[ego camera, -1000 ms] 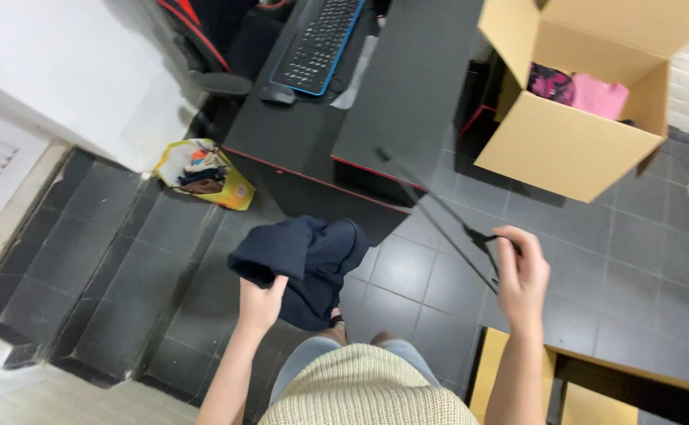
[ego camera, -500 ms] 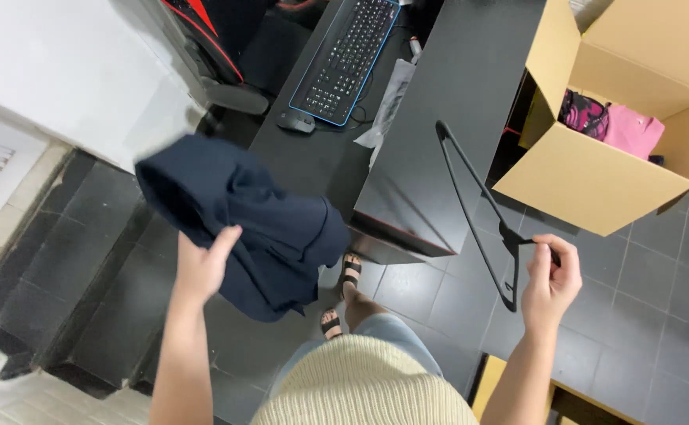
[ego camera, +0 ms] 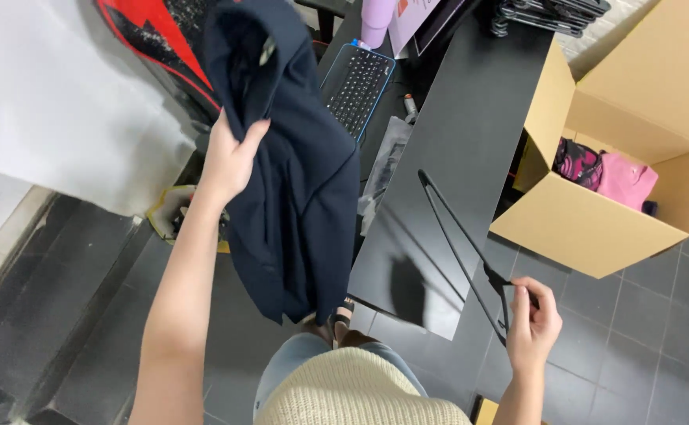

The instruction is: Folding various garments including jackets and sweaters and placing them into boxes or onto hangers.

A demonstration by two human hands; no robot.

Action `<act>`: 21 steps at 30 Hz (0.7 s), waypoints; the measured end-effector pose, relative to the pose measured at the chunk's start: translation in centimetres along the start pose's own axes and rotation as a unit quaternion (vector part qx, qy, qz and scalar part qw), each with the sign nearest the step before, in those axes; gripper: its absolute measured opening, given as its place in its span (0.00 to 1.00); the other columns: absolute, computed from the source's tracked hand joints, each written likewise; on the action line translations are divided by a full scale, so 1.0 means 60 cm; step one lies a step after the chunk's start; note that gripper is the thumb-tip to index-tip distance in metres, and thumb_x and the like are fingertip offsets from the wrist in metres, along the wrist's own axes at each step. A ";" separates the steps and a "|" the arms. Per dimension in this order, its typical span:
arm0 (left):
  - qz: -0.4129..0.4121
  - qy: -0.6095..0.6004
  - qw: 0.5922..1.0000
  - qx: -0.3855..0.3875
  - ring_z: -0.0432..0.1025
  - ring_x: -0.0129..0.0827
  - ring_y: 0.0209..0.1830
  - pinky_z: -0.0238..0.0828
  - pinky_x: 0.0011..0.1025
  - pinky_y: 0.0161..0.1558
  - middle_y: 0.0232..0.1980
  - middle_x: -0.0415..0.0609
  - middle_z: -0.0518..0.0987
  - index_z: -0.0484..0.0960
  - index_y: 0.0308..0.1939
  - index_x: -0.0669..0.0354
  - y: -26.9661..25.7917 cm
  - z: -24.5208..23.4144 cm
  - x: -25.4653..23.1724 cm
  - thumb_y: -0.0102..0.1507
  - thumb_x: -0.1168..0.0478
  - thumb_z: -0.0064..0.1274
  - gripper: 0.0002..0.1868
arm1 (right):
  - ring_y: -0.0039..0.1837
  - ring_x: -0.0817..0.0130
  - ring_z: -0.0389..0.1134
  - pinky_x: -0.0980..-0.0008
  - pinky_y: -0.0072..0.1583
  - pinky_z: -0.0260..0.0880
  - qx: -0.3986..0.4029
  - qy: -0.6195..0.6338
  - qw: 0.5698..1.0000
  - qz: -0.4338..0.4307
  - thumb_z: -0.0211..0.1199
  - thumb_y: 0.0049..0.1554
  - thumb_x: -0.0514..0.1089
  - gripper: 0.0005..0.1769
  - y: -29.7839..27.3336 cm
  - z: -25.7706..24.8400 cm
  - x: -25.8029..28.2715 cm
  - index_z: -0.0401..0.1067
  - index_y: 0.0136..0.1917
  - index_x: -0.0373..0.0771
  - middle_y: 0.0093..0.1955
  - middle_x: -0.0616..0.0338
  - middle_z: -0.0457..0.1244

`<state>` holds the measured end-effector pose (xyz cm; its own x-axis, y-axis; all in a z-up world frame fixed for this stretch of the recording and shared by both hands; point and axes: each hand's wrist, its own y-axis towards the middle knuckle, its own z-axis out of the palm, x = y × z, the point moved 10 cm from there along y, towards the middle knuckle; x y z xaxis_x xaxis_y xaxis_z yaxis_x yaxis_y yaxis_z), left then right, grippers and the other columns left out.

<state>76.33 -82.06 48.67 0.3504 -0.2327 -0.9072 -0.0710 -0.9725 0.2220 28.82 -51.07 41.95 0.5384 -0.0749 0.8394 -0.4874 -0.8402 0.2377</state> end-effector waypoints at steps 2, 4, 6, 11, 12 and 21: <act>0.045 -0.008 0.999 0.006 0.70 0.47 0.69 0.62 0.36 0.68 0.66 0.59 0.77 0.71 0.67 0.66 0.068 0.033 0.013 0.70 0.56 0.51 0.24 | 0.37 0.77 0.51 0.74 0.44 0.56 -0.015 -0.015 0.999 0.029 0.52 0.73 0.37 0.08 -0.012 0.001 -0.013 0.72 0.57 0.38 0.41 0.63 0.59; 0.089 -0.019 0.996 0.014 0.72 0.48 0.67 0.63 0.35 0.67 0.64 0.60 0.78 0.71 0.66 0.67 0.135 0.079 0.038 0.71 0.59 0.52 0.23 | 0.39 0.76 0.53 0.73 0.46 0.59 -0.030 -0.032 0.997 0.059 0.52 0.73 0.38 0.08 -0.029 0.004 -0.023 0.73 0.56 0.37 0.44 0.62 0.62; 0.107 -0.010 0.994 -0.020 0.74 0.50 0.64 0.66 0.36 0.64 0.62 0.63 0.79 0.71 0.63 0.67 0.202 0.118 0.084 0.68 0.57 0.55 0.24 | 0.34 0.79 0.49 0.76 0.40 0.47 -0.046 -0.040 0.997 0.043 0.52 0.73 0.36 0.08 -0.046 0.011 -0.013 0.72 0.58 0.36 0.38 0.63 0.59; -0.004 0.077 0.996 0.035 0.73 0.57 0.62 0.66 0.45 0.59 0.62 0.59 0.78 0.69 0.63 0.56 0.307 0.284 0.269 0.66 0.49 0.53 0.26 | 0.41 0.75 0.59 0.75 0.48 0.59 -0.128 -0.089 0.983 0.097 0.55 0.74 0.35 0.07 -0.111 0.031 -0.011 0.74 0.58 0.35 0.44 0.60 0.64; -0.047 0.108 0.991 0.069 0.71 0.60 0.64 0.65 0.50 0.61 0.68 0.59 0.76 0.67 0.68 0.53 0.312 0.322 0.310 0.66 0.48 0.51 0.29 | 0.37 0.77 0.57 0.77 0.45 0.57 -0.146 -0.085 0.980 0.104 0.55 0.74 0.36 0.07 -0.123 0.033 -0.005 0.74 0.57 0.34 0.40 0.60 0.63; -0.035 0.155 0.976 0.147 0.59 0.52 0.78 0.56 0.56 0.71 0.78 0.59 0.64 0.57 0.78 0.62 0.306 0.513 0.454 0.65 0.49 0.60 0.44 | 0.37 0.74 0.56 0.76 0.44 0.56 -0.211 -0.161 0.935 0.234 0.57 0.74 0.34 0.08 -0.182 0.065 0.052 0.77 0.55 0.33 0.40 0.55 0.63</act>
<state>55.81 -106.69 17.04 0.6269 -0.1952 -0.7543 -0.2859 -0.9582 0.0103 38.52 -44.23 40.05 0.3435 -0.5969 0.7251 -0.9133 -0.3923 0.1096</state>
